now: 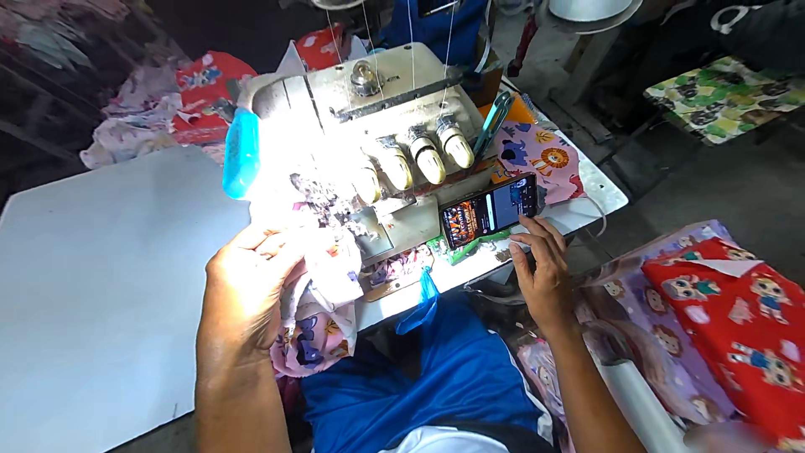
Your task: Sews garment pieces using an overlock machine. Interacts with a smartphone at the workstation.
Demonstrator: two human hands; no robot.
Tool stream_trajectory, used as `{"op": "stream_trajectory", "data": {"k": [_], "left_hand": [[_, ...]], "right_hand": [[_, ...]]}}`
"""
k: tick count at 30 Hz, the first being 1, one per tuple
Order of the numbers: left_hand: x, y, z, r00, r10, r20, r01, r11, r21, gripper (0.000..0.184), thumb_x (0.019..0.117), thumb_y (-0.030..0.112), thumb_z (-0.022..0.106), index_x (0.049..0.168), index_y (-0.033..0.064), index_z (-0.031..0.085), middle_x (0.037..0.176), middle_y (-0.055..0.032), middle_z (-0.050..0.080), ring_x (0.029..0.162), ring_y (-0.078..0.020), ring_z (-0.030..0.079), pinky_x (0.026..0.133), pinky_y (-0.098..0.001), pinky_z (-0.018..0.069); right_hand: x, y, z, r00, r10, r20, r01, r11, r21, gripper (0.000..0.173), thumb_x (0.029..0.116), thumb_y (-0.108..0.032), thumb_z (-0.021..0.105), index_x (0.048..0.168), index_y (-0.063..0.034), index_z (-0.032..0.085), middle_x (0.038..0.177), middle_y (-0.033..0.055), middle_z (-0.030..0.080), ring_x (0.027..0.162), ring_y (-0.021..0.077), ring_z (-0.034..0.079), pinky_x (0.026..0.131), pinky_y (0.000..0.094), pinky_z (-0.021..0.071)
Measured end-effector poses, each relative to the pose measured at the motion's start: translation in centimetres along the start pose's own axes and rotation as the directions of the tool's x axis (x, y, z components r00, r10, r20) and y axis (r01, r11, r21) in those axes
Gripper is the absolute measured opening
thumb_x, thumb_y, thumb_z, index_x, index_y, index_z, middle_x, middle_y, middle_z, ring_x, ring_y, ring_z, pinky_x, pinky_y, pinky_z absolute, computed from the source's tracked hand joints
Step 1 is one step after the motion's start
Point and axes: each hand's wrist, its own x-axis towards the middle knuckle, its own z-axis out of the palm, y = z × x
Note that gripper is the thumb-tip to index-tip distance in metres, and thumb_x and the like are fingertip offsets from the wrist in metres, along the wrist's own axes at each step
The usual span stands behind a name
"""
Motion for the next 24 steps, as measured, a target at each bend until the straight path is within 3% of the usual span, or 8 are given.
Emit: {"op": "stream_trajectory", "data": {"k": [7,12,24], "left_hand": [[0.0,0.0,0.0,1.0,0.008,-0.002,-0.008,1.0,0.003,0.017,0.0968,0.0,0.064,0.108,0.0123,0.067,0.09,0.0076,0.074,0.078,-0.0008,0.071,0.069,-0.0181,0.0602],[0.0,0.0,0.0,1.0,0.017,0.0,-0.017,1.0,0.024,0.018,0.0966,-0.001,0.063,0.108,0.0129,0.067,0.091,0.0083,0.075,0.079,-0.0002,0.072,0.069,-0.018,0.0602],[0.1,-0.3,-0.1,0.999,0.037,0.005,-0.037,0.999,0.015,0.018,0.096,-0.001,0.065,0.107,0.0126,0.067,0.09,0.0076,0.075,0.08,-0.0015,0.072,0.07,-0.019,0.0607]], "right_hand": [[-0.7,-2.2,1.5,0.993,-0.101,0.063,0.094,0.99,0.107,0.025,0.1024,-0.023,0.06,0.111,-0.0048,0.075,0.136,0.011,0.066,0.137,0.0335,0.052,0.114,0.0472,0.0419],[-1.2,-3.1,2.0,0.988,-0.143,0.064,0.13,0.974,0.185,0.024,0.1026,-0.023,0.06,0.11,-0.0057,0.075,0.137,0.0088,0.066,0.14,0.0313,0.05,0.117,0.0467,0.0388],[-1.5,-2.1,0.9,0.996,-0.082,0.02,0.079,0.989,0.128,0.022,0.1028,-0.02,0.059,0.11,-0.0054,0.075,0.133,0.0102,0.068,0.137,0.0322,0.053,0.116,0.0463,0.0401]]}}
